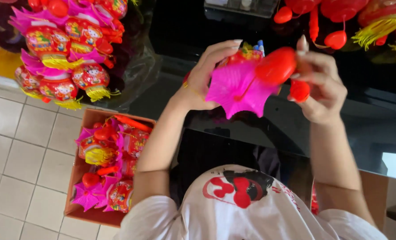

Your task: The person is assembling decorative Chinese lanterns by attaching a plastic handle containing a light and sound mechanism to the lantern body and testing the function.

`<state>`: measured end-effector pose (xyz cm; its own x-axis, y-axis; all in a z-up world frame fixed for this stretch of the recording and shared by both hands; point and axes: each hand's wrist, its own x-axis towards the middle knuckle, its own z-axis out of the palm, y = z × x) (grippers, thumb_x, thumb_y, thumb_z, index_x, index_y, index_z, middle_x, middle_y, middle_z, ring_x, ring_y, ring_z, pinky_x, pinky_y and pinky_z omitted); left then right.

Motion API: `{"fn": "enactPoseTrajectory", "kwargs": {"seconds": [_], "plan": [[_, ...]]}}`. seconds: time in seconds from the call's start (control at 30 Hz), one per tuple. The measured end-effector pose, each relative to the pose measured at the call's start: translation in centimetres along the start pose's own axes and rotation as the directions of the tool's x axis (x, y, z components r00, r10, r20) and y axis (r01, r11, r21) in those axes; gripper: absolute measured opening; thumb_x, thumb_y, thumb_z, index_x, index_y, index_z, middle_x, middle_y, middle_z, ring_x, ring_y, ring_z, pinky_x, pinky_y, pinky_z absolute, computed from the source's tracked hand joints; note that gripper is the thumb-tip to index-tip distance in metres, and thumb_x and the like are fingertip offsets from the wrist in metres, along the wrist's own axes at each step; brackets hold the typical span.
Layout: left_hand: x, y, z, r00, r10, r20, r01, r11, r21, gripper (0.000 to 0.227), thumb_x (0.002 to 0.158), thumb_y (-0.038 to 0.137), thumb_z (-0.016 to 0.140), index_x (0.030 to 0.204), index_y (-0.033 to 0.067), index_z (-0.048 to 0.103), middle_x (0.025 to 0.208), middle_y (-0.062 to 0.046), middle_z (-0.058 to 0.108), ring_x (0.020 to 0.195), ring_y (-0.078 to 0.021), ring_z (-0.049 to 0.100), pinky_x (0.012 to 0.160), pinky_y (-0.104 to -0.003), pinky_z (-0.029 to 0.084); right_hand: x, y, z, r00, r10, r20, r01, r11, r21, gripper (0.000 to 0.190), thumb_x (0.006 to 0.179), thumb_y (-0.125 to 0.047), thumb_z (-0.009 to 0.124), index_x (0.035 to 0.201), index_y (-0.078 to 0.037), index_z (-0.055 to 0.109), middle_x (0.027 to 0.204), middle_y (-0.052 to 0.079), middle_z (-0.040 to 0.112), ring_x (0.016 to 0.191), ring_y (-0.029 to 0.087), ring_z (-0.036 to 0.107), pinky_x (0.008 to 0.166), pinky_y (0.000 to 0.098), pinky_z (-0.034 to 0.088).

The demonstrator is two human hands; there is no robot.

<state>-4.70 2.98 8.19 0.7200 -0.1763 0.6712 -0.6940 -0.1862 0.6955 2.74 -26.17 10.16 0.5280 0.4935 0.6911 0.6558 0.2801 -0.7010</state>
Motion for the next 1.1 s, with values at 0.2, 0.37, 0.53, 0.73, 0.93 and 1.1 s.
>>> {"fn": "enactPoseTrajectory", "kwargs": {"seconds": [0.2, 0.37, 0.53, 0.73, 0.93, 1.1], "plan": [[-1.0, 1.3, -1.0, 0.955, 0.228, 0.19, -0.293, 0.818, 0.495, 0.044, 0.113, 0.032, 0.069, 0.144, 0.0145, 0.044, 0.156, -0.013, 0.049, 0.149, -0.0375, 0.048, 0.127, -0.052, 0.034, -3.7, 1.2, -3.5, 0.82, -0.16, 0.549, 0.446, 0.781, -0.438, 0.027, 0.109, -0.023, 0.06, 0.128, -0.003, 0.064, 0.169, 0.013, 0.028, 0.161, 0.043, 0.018, 0.129, 0.0799, 0.018], [-1.4, 2.5, -1.7, 0.729, 0.483, 0.485, -0.68, 0.425, 0.598, 0.064, 0.121, 0.037, 0.081, 0.155, 0.0166, 0.031, 0.159, -0.002, 0.044, 0.146, -0.03, 0.042, 0.115, -0.063, 0.043, -3.1, 0.4, -2.6, 0.579, -0.344, 0.739, 0.758, 0.561, -0.332, 0.048, 0.109, -0.022, 0.074, 0.148, -0.012, 0.048, 0.162, 0.002, 0.04, 0.155, 0.035, 0.022, 0.124, 0.0692, 0.024], [-1.1, 3.8, -2.0, 0.699, 0.501, 0.51, -0.703, 0.353, 0.617, 0.051, 0.121, 0.041, 0.072, 0.152, 0.0201, 0.038, 0.155, 0.002, 0.048, 0.143, -0.0248, 0.045, 0.113, -0.06, 0.044, -3.2, 0.8, -2.5, 0.556, -0.353, 0.752, 0.764, 0.573, -0.296, 0.055, 0.11, -0.029, 0.077, 0.151, -0.018, 0.042, 0.167, -0.002, 0.032, 0.155, 0.035, 0.026, 0.123, 0.0715, 0.026], [0.0, 4.7, -2.2, 0.69, 0.467, 0.553, -0.709, 0.278, 0.648, 0.047, 0.122, 0.038, 0.074, 0.151, 0.0193, 0.041, 0.154, 0.0, 0.05, 0.141, -0.0227, 0.049, 0.11, -0.058, 0.046, -3.7, 2.4, -3.5, 0.554, -0.355, 0.753, 0.765, 0.575, -0.291, 0.044, 0.111, -0.022, 0.07, 0.147, -0.015, 0.046, 0.168, 0.004, 0.029, 0.154, 0.04, 0.028, 0.123, 0.0726, 0.027], [0.9, 5.2, -1.8, 0.69, 0.45, 0.566, -0.707, 0.253, 0.66, 0.043, 0.122, 0.031, 0.073, 0.15, 0.0182, 0.043, 0.154, 0.002, 0.052, 0.14, -0.0196, 0.052, 0.11, -0.053, 0.047, -4.5, 4.6, -4.1, 0.552, -0.406, 0.728, 0.783, 0.553, -0.285, 0.057, 0.113, -0.016, 0.074, 0.157, -0.011, 0.038, 0.173, 0.007, 0.019, 0.158, 0.039, 0.022, 0.126, 0.0691, 0.024], [0.9, 5.0, -1.3, 0.759, 0.328, 0.563, -0.651, 0.351, 0.673, 0.035, 0.123, 0.023, 0.061, 0.15, 0.0145, 0.04, 0.156, -0.006, 0.048, 0.143, -0.0237, 0.052, 0.114, -0.054, 0.045, -6.3, 5.2, -3.7, 0.655, -0.353, 0.668, 0.708, 0.594, -0.381, 0.037, 0.112, -0.006, 0.071, 0.146, -0.008, 0.056, 0.167, 0.014, 0.031, 0.158, 0.038, 0.016, 0.123, 0.0756, 0.021]]}}
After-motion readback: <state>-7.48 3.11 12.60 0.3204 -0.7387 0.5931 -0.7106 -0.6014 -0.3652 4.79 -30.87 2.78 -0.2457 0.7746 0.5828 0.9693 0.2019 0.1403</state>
